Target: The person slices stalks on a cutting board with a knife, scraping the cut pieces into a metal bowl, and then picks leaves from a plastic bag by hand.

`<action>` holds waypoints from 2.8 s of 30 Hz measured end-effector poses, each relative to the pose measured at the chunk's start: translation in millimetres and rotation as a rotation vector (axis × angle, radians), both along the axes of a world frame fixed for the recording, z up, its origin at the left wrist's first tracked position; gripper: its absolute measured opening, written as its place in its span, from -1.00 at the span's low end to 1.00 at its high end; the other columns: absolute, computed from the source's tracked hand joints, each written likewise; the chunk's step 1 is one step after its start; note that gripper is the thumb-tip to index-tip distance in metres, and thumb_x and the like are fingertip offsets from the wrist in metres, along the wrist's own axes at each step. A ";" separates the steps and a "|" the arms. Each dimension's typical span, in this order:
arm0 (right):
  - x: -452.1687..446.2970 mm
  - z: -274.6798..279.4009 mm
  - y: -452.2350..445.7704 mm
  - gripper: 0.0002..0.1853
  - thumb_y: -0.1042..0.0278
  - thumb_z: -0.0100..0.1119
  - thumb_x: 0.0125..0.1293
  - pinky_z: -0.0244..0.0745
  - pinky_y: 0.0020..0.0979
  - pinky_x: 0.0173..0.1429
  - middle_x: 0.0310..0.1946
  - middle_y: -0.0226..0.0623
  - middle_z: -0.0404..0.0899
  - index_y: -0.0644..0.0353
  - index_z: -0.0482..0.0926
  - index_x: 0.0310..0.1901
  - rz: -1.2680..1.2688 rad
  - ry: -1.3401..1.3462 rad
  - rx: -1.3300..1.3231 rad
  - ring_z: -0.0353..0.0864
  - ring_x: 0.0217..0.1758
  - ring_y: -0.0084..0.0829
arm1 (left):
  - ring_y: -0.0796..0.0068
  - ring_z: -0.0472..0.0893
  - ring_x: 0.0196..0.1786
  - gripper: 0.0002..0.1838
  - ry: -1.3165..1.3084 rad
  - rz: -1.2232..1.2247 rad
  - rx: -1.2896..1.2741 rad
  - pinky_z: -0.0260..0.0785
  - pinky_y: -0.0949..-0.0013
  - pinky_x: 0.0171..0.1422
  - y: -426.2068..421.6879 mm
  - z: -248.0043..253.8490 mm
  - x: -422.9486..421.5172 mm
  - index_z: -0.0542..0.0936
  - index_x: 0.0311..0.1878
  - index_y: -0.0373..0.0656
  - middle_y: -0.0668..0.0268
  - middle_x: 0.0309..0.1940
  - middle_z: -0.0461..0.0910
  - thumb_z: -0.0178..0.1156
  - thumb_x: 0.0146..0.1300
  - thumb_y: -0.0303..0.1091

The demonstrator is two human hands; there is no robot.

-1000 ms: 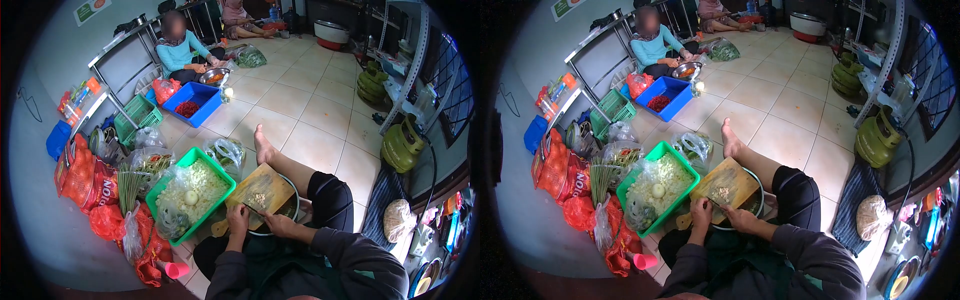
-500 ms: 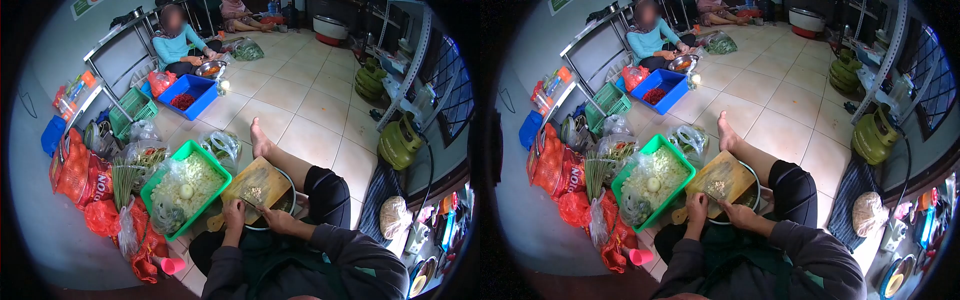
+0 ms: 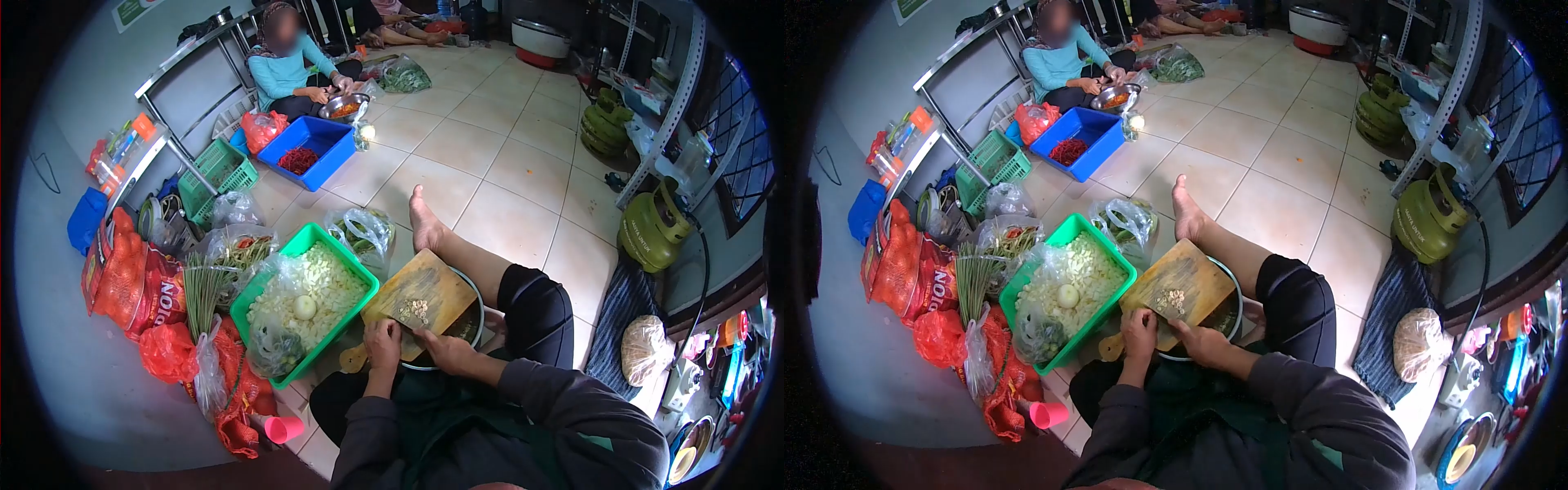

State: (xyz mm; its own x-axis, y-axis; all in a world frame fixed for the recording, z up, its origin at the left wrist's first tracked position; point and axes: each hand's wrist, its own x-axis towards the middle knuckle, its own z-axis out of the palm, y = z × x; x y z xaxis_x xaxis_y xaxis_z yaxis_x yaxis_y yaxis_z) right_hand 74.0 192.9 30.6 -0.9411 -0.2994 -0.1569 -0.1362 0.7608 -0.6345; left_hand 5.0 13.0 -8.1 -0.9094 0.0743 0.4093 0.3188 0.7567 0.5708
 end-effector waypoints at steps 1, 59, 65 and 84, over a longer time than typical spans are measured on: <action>5.4 -0.3 4.4 -0.53 0.21 -0.18 0.51 0.52 0.08 -0.22 -0.34 0.15 0.64 -0.03 0.15 0.41 -0.001 0.007 -0.004 0.67 -0.29 0.14 | 0.02 0.53 -0.18 -0.91 -0.011 -0.006 0.003 0.37 0.05 -0.08 -1.4 1.0 -0.4 0.58 -0.35 -0.08 0.15 -0.37 0.53 0.31 0.13 -0.36; -6.7 -2.0 1.7 -0.54 0.18 -0.14 0.51 0.53 0.04 -0.27 -0.29 0.13 0.64 -0.07 0.21 0.40 -0.010 0.025 -0.116 0.66 -0.30 0.12 | 0.03 0.52 -0.18 -0.92 -0.051 0.007 0.021 0.34 0.05 -0.06 -4.2 -3.4 1.4 0.57 -0.32 -0.11 0.17 -0.35 0.55 0.27 0.18 -0.36; -7.9 2.9 -1.1 -0.53 0.18 -0.12 0.51 0.57 0.03 -0.22 -0.38 0.09 0.65 -0.11 0.16 0.41 -0.013 -0.073 -0.004 0.69 -0.31 0.09 | 0.02 0.52 -0.16 -0.92 -0.050 -0.010 0.034 0.34 0.03 -0.06 -4.0 -3.0 3.0 0.57 -0.32 -0.12 0.15 -0.34 0.55 0.26 0.20 -0.36; 13.8 13.6 10.7 -0.52 0.34 -0.02 0.44 0.56 -0.03 -0.24 -0.35 0.10 0.65 0.00 0.23 0.37 -0.083 0.090 -0.111 0.69 -0.27 0.03 | 0.01 0.54 -0.25 -0.92 0.044 -0.015 0.023 0.40 0.09 -0.14 -6.9 -4.3 2.2 0.62 -0.32 -0.16 0.13 -0.37 0.57 0.30 0.11 -0.45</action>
State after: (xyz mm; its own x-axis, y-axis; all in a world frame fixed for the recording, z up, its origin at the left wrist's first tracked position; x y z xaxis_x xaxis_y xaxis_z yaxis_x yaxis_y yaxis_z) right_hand 87.8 203.5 44.2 -0.9720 -0.2314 -0.0412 -0.1361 0.6974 -0.7037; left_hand 7.1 6.2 -12.5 -0.8892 0.0778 0.4508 0.3552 0.7384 0.5733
